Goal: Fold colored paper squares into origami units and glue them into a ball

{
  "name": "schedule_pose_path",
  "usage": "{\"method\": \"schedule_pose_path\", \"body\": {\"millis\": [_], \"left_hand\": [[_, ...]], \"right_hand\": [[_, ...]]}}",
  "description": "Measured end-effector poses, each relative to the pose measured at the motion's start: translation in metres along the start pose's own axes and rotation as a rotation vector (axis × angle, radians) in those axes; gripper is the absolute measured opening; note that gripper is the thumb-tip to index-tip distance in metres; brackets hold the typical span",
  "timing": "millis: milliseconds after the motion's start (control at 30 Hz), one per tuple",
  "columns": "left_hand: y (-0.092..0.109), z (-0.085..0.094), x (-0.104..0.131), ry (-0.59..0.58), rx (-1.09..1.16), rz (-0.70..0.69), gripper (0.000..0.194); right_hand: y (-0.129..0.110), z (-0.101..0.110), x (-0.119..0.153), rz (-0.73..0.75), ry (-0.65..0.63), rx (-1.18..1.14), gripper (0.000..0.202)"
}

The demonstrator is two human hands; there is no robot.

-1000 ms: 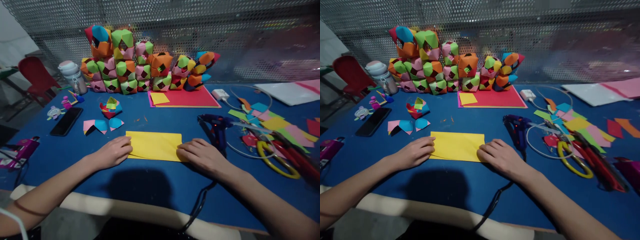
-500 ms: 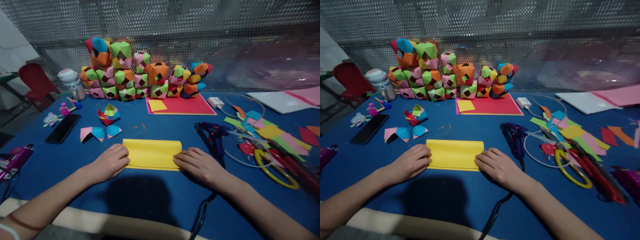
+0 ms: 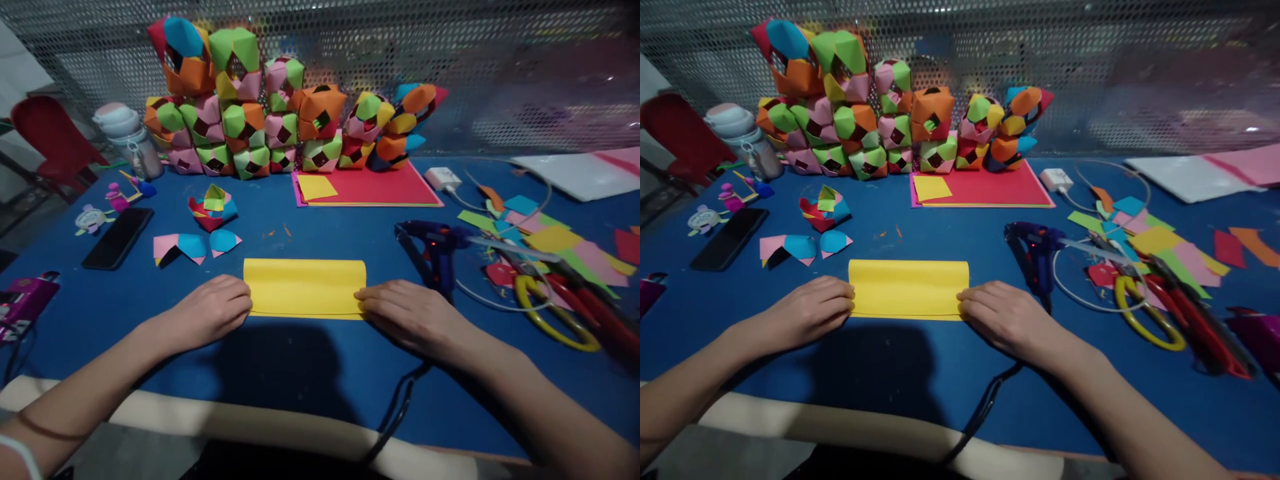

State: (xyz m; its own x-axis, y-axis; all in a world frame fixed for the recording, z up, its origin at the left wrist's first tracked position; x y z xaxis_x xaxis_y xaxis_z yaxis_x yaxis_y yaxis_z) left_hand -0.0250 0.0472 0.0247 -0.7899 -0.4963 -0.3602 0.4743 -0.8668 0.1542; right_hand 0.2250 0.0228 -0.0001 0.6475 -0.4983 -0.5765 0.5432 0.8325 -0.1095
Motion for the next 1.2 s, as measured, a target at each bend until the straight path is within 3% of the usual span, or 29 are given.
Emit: {"method": "schedule_pose_path", "body": {"millis": [233, 933, 1200], "left_hand": [[-0.003, -0.001, 0.001, -0.105, -0.007, 0.019, 0.019], [-0.009, -0.002, 0.002, -0.139, 0.047, 0.065, 0.019], [-0.008, 0.001, 0.002, -0.174, 0.065, 0.085, 0.019]], "right_hand": [[0.002, 0.004, -0.002, -0.093, -0.103, -0.057, 0.018], [0.004, 0.013, -0.005, -0.201, -0.276, -0.131, 0.029], [0.006, 0.013, -0.004, -0.207, -0.259, -0.124, 0.03]]}}
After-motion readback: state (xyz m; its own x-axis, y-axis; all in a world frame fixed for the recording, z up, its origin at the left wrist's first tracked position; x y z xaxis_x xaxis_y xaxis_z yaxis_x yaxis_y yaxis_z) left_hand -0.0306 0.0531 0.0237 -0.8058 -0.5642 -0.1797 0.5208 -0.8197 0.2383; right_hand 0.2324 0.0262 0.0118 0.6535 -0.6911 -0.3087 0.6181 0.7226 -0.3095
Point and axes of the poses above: each hand's wrist, its own x-axis away from the middle knuckle, its own z-axis out of the back of the hand, y = z × x, the point moved 6 cm from there along -x, towards the middle knuckle, and after that the axes turned 12 degrees about y, right-handed, at the moved point
